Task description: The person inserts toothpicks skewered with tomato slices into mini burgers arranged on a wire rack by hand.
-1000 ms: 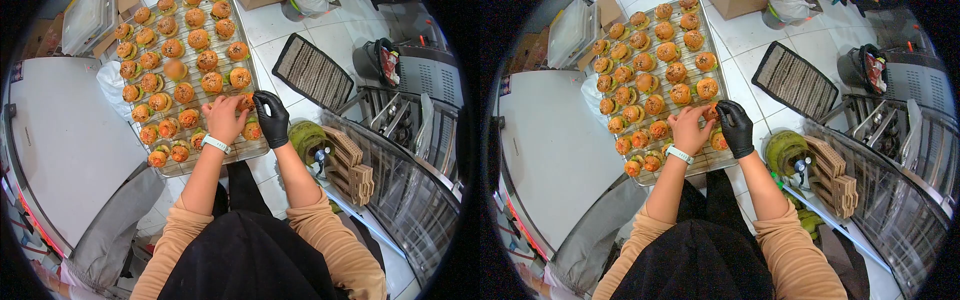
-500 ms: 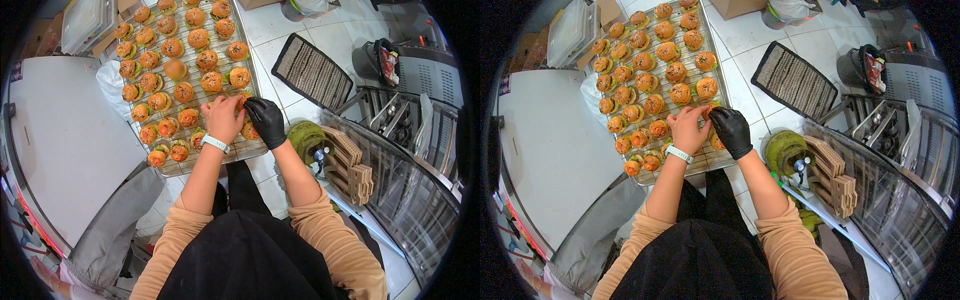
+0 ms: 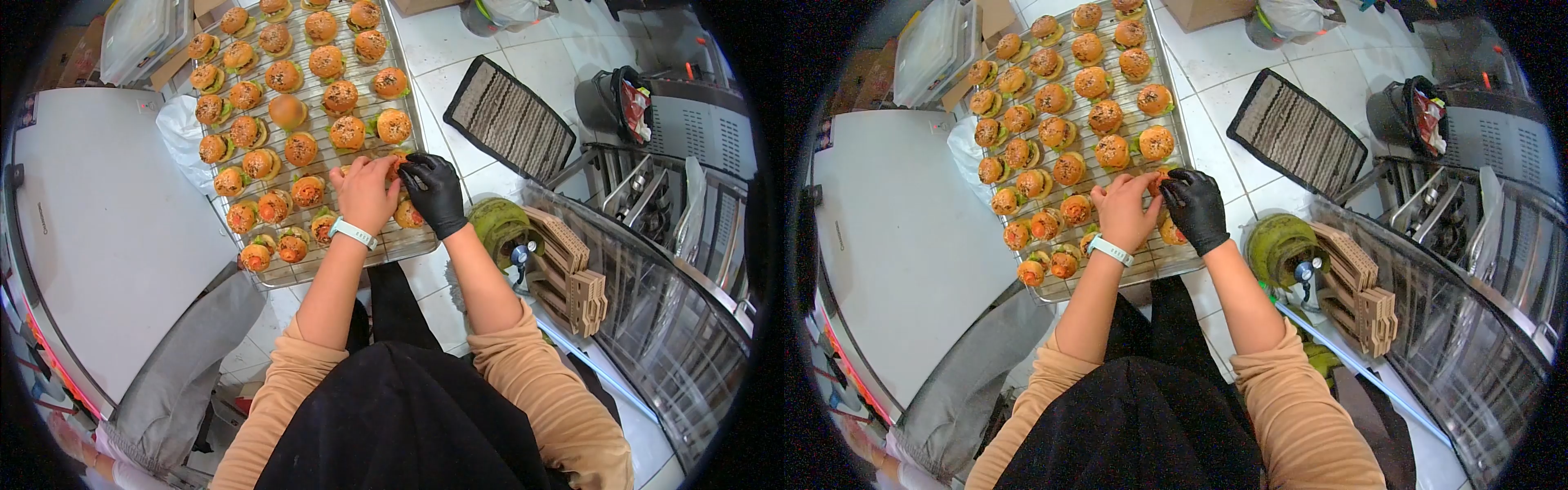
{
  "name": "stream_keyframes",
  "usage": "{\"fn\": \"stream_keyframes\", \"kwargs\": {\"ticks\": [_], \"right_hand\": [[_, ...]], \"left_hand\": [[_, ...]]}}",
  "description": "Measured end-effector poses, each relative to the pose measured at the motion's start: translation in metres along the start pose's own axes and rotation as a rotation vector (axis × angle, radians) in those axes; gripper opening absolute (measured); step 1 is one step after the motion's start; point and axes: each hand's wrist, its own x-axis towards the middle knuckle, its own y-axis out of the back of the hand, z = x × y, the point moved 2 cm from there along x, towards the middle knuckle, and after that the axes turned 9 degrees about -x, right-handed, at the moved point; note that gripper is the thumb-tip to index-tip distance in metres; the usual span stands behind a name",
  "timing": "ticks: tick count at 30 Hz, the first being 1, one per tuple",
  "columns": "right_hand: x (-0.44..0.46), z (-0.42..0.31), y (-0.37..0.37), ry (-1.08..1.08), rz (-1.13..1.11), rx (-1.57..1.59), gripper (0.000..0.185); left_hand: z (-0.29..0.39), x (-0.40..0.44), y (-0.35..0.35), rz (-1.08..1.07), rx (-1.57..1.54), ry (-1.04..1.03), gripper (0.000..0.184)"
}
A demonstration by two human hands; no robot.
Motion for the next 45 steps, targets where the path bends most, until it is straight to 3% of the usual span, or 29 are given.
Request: {"fn": "stream_keyframes", "kwargs": {"ticks": [17, 21, 24, 28, 32, 34, 35, 38, 39, 42, 45], "right_hand": [[-0.009, -0.009, 0.039, -0.147, 0.089, 0.069, 0.044], [0.021, -0.043, 0.06, -0.181, 0.221, 0.078, 0.026], [0.08, -0.136, 0.069, -0.114, 0.218, 0.297, 0.022], [0.144, -0.324, 0.062, 0.267, 0.183, 0.42, 0.02], [0.15, -0.528, 0.014, 0.694, -0.182, 0.747, 0.024], [0.139, -0.611, -0.023, 0.802, -0.288, 0.772, 0.019], [0.14, -0.642, -0.039, 0.847, -0.22, 0.765, 0.015], [0.147, -0.716, -0.081, 0.905, -0.01, 0.717, 0.009], [0.151, -0.734, -0.09, 0.867, -0.089, 0.625, 0.014], [0.155, -0.767, -0.095, 0.845, -0.411, -0.043, 0.024], [0.157, -0.765, -0.102, 0.808, -0.429, 0.092, 0.025]], "left_hand": [[0.008, -0.014, 0.026, 0.002, -0.02, 0.012, 0.051], [-0.005, -0.059, 0.076, 0.076, -0.054, 0.062, 0.05], [-0.034, -0.109, 0.12, 0.258, -0.14, 0.109, 0.042], [-0.073, -0.175, 0.189, 0.357, -0.232, 0.306, 0.037], [-0.11, -0.227, 0.244, 0.513, -0.164, 0.377, 0.034], [-0.13, -0.247, 0.266, 0.586, -0.158, 0.425, 0.033], [-0.136, -0.255, 0.278, 0.616, -0.154, 0.446, 0.032], [-0.156, -0.277, 0.307, 0.697, -0.161, 0.481, 0.031], [-0.161, -0.282, 0.315, 0.722, -0.165, 0.488, 0.031], [-0.171, -0.293, 0.335, 0.769, -0.19, 0.492, 0.029], [-0.162, -0.294, 0.369, 0.818, -0.356, 0.452, 0.028]]}}
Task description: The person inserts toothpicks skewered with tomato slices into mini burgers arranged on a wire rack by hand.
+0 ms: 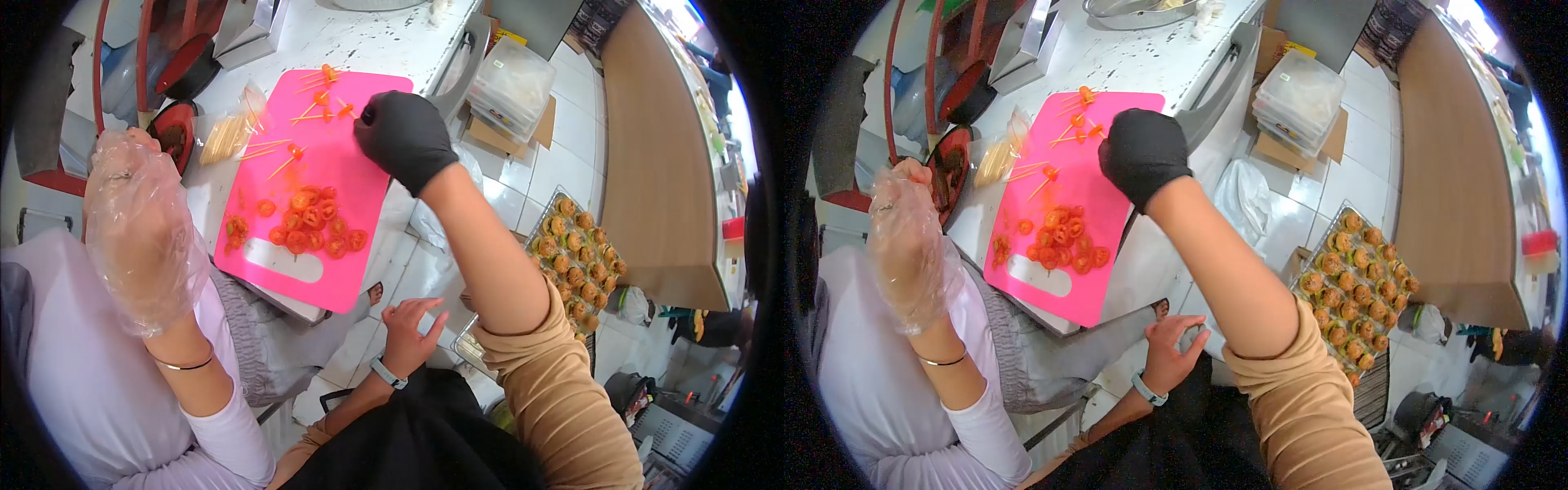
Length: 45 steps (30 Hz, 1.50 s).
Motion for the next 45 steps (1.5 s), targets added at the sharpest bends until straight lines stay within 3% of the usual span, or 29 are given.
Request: {"fn": "stream_keyframes", "kwargs": {"ticks": [2, 4, 6, 9, 12, 16, 19, 23, 28, 32, 40, 45], "right_hand": [[-0.019, 0.008, 0.016, 0.037, 0.112, 0.23, 0.026], [-0.058, 0.015, 0.042, 0.013, 0.027, 0.513, 0.022], [-0.102, 0.029, 0.052, 0.042, -0.04, 0.603, 0.017], [-0.158, 0.053, 0.049, -0.03, -0.083, 0.642, 0.012], [-0.199, 0.072, 0.054, -0.064, -0.021, 0.555, 0.015], [-0.228, 0.1, 0.072, -0.075, 0.004, 0.362, 0.013], [-0.244, 0.12, 0.082, -0.185, 0.042, 0.455, 0.01], [-0.252, 0.142, 0.081, -0.358, 0.163, 0.608, 0.013], [-0.235, 0.151, 0.077, -0.227, 0.02, 0.572, 0.017], [-0.233, 0.161, 0.069, -0.243, -0.078, 0.575, 0.016], [-0.231, 0.159, 0.059, -0.366, -0.192, 0.64, 0.018], [-0.23, 0.164, 0.047, -0.41, -0.123, 0.648, 0.02]], "left_hand": [[0.012, 0.008, 0.008, 0.008, -0.275, 0.057, 0.028], [0.028, 0.014, 0.011, 0.086, -0.61, 0.093, 0.028], [0.047, 0.019, 0.011, 0.227, -0.994, 0.117, 0.029], [0.072, 0.036, 0.013, 0.344, -1.07, 0.028, 0.028], [0.082, 0.042, -0.006, 0.27, -1.018, 0.009, 0.026], [0.089, 0.043, -0.039, 0.183, -1.211, 0.239, 0.021], [0.089, 0.042, -0.057, 0.064, -1.547, 0.526, 0.02], [0.085, 0.042, -0.071, 0.025, -1.485, 0.58, 0.019], [0.083, 0.042, -0.074, -0.093, -1.255, 0.475, 0.019], [0.079, 0.043, -0.073, -0.168, -1.143, 0.459, 0.019], [0.068, 0.046, -0.071, -0.181, -0.954, 0.361, 0.024], [0.059, 0.052, -0.062, -0.106, -0.728, 0.322, 0.035]]}}
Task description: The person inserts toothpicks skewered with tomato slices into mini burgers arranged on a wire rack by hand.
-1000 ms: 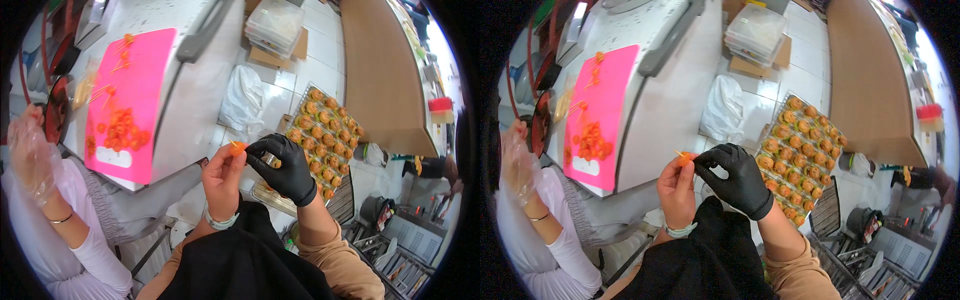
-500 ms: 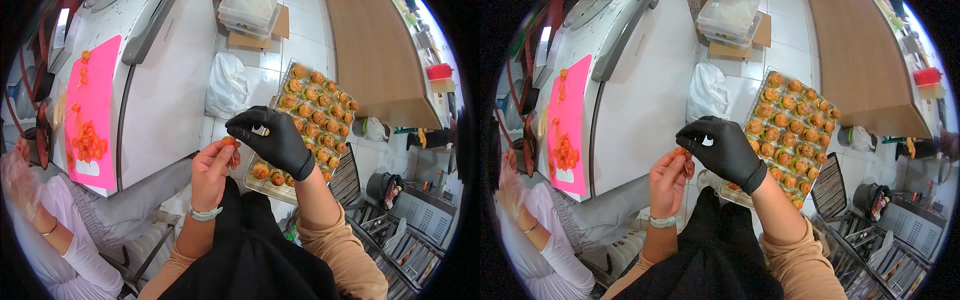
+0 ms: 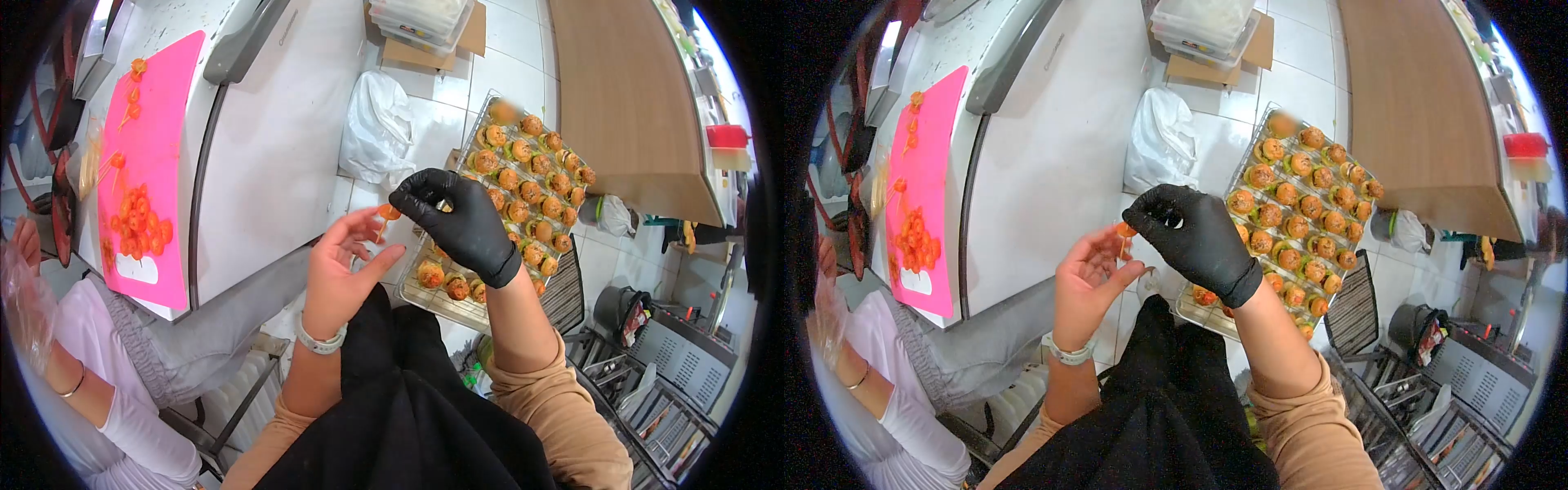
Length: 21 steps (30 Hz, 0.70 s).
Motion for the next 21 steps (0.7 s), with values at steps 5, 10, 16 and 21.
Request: {"fn": "stream_keyframes", "kwargs": {"ticks": [5, 10, 16, 21], "right_hand": [[-0.005, 0.015, 0.003, -0.086, 0.145, 0.136, 0.019], [-0.016, 0.037, 0.003, -0.012, 0.193, 0.014, 0.016], [-0.036, 0.051, -0.003, 0.024, 0.213, -0.019, 0.012], [-0.048, 0.063, 0.008, 0.053, 0.215, -0.141, 0.012]], "left_hand": [[-0.069, 0.029, 0.102, -0.392, -0.435, 0.017, 0.035], [-0.052, 0.026, 0.045, 0.215, 1.287, -0.394, 0.019], [-0.026, 0.016, -0.017, -0.129, 0.658, -0.354, 0.014], [-0.038, 0.018, -0.032, -0.184, 0.604, -0.354, 0.012]]}}
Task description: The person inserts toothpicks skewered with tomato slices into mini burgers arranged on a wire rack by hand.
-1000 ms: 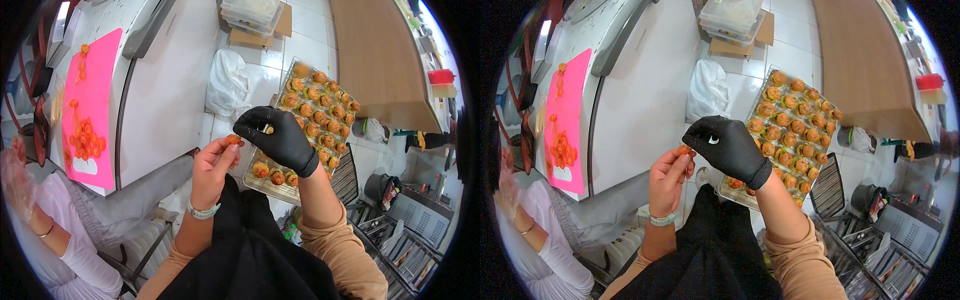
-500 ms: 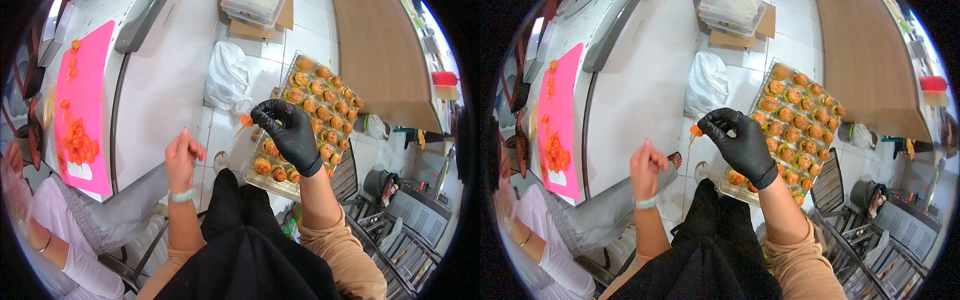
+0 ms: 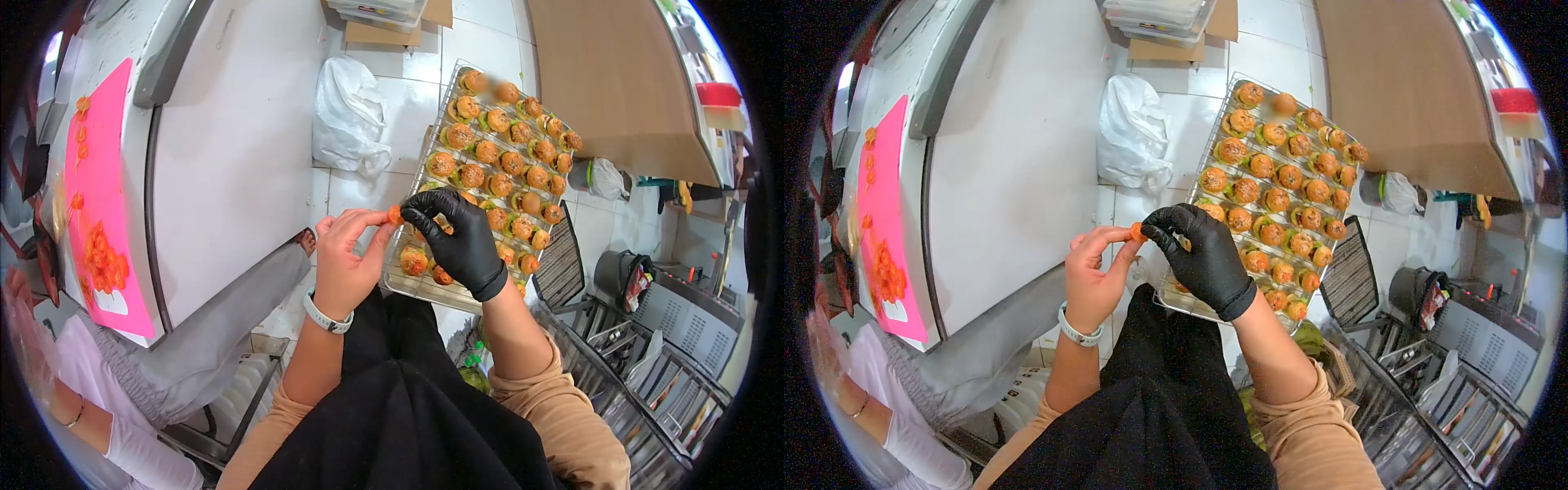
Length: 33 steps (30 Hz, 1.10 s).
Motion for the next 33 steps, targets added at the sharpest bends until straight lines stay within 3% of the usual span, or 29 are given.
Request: {"fn": "stream_keyframes", "kwargs": {"ticks": [4, 10, 14, 17, 21, 33], "right_hand": [[-0.011, 0.019, 0.004, 0.009, -0.008, -0.035, 0.013], [-0.04, 0.063, 0.012, -0.188, -0.053, -0.013, 0.014], [-0.054, 0.125, 0.012, -0.313, 0.231, -0.143, 0.011], [-0.046, 0.157, 0.002, -0.204, 0.432, -0.281, 0.009], [-0.042, 0.179, -0.016, -0.155, 0.419, -0.368, 0.009], [-0.043, 0.198, -0.029, -0.152, 0.375, -0.383, 0.01]], "left_hand": [[-0.002, -0.001, -0.018, -0.053, -0.017, 0.009, 0.01], [-0.024, -0.009, -0.051, -0.272, 0.104, 0.017, 0.017], [-0.094, -0.014, -0.087, -0.299, 0.196, 0.134, 0.028], [-0.135, -0.002, -0.113, -0.246, 0.198, 0.156, 0.034], [-0.148, 0.013, -0.144, -0.25, 0.23, 0.039, 0.041], [-0.164, 0.024, -0.165, -0.372, 0.276, 0.025, 0.047]]}}
